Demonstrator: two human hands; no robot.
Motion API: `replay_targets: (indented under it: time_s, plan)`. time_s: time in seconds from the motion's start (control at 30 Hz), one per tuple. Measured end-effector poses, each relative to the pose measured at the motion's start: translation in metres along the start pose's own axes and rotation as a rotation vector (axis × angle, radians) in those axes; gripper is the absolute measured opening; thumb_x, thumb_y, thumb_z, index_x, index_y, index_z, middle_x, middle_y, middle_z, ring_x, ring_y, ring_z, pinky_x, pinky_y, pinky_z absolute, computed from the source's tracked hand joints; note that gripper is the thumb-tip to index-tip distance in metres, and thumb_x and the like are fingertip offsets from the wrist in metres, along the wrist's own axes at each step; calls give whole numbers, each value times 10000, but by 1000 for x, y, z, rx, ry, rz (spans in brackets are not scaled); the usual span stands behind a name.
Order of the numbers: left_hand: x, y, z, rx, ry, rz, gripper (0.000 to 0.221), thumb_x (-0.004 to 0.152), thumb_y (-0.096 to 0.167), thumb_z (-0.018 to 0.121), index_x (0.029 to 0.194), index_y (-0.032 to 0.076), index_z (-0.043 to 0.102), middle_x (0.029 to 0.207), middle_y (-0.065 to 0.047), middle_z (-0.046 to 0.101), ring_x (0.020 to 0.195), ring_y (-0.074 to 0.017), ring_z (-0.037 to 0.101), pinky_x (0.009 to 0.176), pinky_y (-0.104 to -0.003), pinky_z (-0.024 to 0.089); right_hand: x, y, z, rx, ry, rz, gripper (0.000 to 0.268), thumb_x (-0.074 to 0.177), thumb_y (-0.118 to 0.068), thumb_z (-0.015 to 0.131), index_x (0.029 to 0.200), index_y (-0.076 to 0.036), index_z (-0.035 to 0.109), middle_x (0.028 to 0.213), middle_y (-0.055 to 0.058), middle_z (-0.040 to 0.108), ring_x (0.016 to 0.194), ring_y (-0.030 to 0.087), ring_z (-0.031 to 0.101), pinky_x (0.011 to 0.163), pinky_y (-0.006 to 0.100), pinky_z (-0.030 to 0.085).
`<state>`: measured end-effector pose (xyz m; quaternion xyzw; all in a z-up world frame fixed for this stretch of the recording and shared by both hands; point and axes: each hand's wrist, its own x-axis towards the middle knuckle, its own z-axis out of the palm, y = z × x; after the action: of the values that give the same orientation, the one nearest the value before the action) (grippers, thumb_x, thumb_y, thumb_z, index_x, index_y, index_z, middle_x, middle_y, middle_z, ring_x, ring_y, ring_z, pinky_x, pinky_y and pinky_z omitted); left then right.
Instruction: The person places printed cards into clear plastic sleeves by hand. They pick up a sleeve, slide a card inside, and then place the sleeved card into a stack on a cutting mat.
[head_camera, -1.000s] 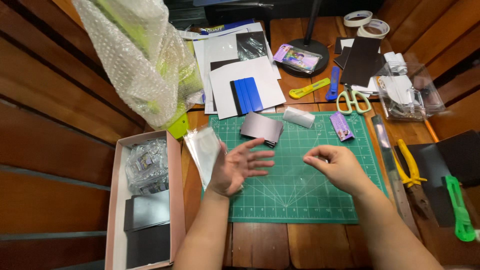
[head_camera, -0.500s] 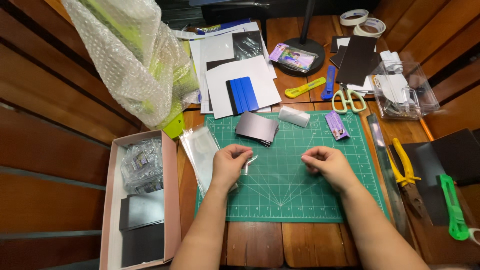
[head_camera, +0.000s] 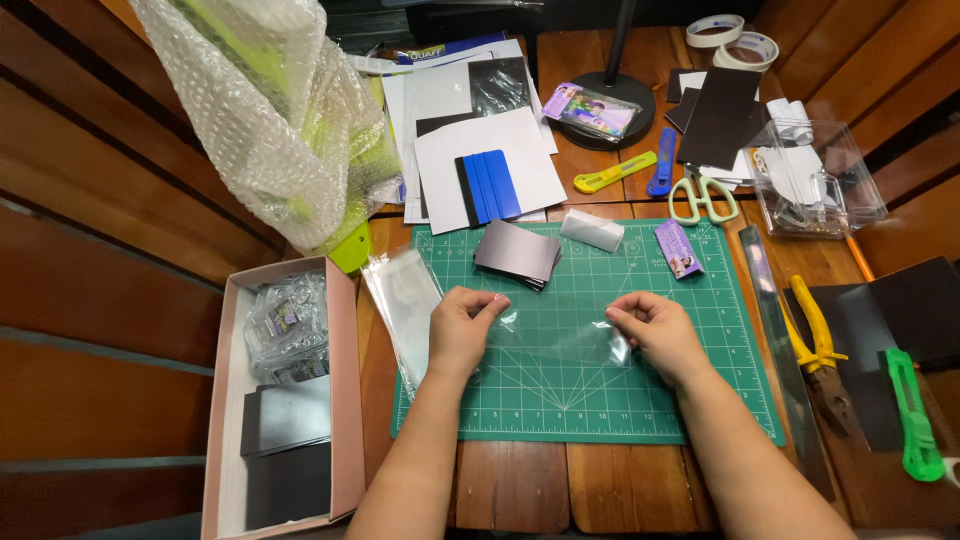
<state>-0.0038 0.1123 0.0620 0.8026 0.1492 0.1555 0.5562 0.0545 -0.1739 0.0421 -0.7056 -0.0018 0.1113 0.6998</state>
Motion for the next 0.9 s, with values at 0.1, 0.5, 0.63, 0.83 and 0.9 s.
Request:
replay_targets:
  time_s: [0.1,0.5,0.63,0.83,0.9]
  plan:
    - [-1,2,0,28,-6,22,92,815,297,882,891,258,848,785,0,650,689,-81,606,676,-230,524,-1,-1,0,-7,-1,-15,112,900,-11,757,997,35,725,691,107,673,526,112,560,478,211,463]
    - [-7,19,-3,166,157,59,224,664,214,949,714,166,736,701,23,666,691,-137,685,697,-255,563,-3,-2,2,-3,17,-38,116,880,-18,787,977,15,731,667,109,666,493,114,524,470,214,426]
    - [-6,23,-3,175,94,-39,126,734,218,914,787,210,800,713,27,686,713,-133,704,710,-259,578,-5,-6,2,-19,19,-33,130,880,-35,798,983,13,733,688,101,683,517,101,536,481,217,451]
    - [-1,25,-9,64,32,-191,80,817,240,861,842,205,794,628,31,690,637,-77,644,668,-241,546,-14,-23,9,-13,26,-7,131,894,-40,787,996,21,732,700,101,684,557,98,538,499,218,469]
    - [-1,28,-11,60,27,-200,87,807,248,870,837,217,795,622,36,701,628,-68,653,652,-226,541,-14,-20,9,-15,25,-1,129,894,-41,785,995,21,734,700,99,684,557,99,542,496,219,473]
